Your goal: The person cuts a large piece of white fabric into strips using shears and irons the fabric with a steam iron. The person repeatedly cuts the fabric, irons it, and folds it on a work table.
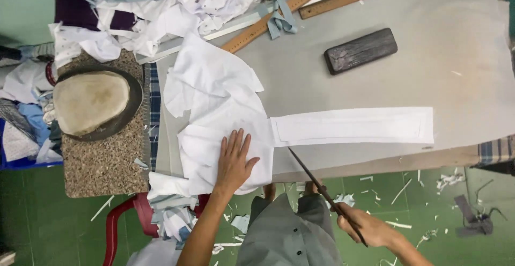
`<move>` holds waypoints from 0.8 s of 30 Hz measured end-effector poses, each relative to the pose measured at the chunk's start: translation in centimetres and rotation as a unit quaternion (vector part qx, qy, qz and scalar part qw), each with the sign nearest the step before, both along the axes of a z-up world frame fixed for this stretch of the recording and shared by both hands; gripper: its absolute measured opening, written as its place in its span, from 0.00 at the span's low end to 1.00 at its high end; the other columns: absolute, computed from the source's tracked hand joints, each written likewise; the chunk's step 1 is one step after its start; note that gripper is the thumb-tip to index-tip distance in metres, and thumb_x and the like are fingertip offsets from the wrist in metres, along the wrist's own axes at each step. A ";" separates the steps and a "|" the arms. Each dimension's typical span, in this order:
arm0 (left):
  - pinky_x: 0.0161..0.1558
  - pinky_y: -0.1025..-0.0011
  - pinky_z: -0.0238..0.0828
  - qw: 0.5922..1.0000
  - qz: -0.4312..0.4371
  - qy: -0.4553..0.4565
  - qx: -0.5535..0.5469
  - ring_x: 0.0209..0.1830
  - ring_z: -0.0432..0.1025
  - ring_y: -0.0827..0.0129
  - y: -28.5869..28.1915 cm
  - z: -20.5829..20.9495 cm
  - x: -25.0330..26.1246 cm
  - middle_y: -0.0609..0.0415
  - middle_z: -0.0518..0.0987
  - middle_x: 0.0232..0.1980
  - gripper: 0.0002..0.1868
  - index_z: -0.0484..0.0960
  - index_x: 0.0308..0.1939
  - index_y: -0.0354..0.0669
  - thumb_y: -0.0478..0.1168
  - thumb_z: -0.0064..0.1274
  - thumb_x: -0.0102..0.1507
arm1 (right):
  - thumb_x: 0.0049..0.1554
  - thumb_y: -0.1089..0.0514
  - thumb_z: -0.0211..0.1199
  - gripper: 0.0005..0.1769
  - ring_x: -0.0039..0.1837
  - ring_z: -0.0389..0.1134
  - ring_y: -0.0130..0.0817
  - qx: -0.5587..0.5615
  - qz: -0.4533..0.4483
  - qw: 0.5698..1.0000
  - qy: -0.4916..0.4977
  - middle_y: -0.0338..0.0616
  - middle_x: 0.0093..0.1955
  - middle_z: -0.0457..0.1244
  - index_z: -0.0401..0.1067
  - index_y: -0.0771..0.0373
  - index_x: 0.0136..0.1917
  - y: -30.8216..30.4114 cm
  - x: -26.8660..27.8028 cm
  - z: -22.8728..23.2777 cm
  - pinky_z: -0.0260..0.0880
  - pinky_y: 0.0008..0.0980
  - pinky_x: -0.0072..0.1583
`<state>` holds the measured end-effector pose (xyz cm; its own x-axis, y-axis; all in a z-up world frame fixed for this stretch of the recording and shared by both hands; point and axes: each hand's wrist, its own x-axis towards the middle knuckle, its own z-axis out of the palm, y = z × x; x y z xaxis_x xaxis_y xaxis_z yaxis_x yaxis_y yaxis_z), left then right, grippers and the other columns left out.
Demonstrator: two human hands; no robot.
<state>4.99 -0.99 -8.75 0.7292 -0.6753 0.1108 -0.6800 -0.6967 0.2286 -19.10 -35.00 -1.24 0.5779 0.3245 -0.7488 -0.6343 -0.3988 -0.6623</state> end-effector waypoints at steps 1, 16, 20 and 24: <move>0.79 0.47 0.43 1.000 0.006 0.012 0.028 0.82 0.50 0.49 0.5 -0.7 -0.1 0.41 0.57 0.81 0.37 0.60 0.77 0.38 0.59 0.39 0.72 | 0.57 0.26 0.40 0.36 0.33 0.56 0.25 -0.005 0.004 1.000 0.021 0.33 0.32 0.57 0.69 0.54 0.58 1.2 -0.6 -0.4 0.59 0.31 0.37; 0.79 0.49 0.51 0.989 -0.016 0.010 -0.147 0.77 0.63 0.53 1.5 -1.3 -0.1 0.42 0.72 0.72 0.25 0.70 0.69 0.30 0.27 0.47 0.67 | 0.61 0.30 0.37 0.34 0.33 0.54 0.25 0.067 -0.199 0.975 -0.070 0.35 0.31 0.55 0.53 0.56 0.67 15.1 5.9 -1.5 0.58 0.28 0.37; 0.79 0.50 0.51 0.988 -0.009 0.006 -0.153 0.77 0.62 0.54 1.5 -1.6 -0.2 0.42 0.72 0.73 0.26 0.68 0.70 0.30 0.28 0.47 0.67 | 0.55 0.25 0.43 0.34 0.25 0.61 0.25 0.030 -0.214 0.976 -0.009 0.31 0.28 0.57 0.65 0.55 0.53 15.3 6.8 0.2 0.64 0.26 0.28; 0.80 0.50 0.49 0.989 -0.003 0.024 -0.148 0.78 0.61 0.54 1.4 -1.9 -0.3 0.42 0.70 0.74 0.27 0.67 0.71 0.30 0.29 0.47 0.67 | 0.63 0.31 0.38 0.30 0.30 0.59 0.28 0.062 -0.193 0.979 -0.014 0.41 0.26 0.59 0.60 0.57 0.36 15.0 7.2 -0.9 0.61 0.27 0.36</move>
<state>4.69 0.40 -10.66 0.7341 -0.6232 0.2696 -0.6675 -0.5897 0.4547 -11.92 -19.97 -2.17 0.6957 0.1643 -0.6992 -0.7023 -0.0484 -0.7102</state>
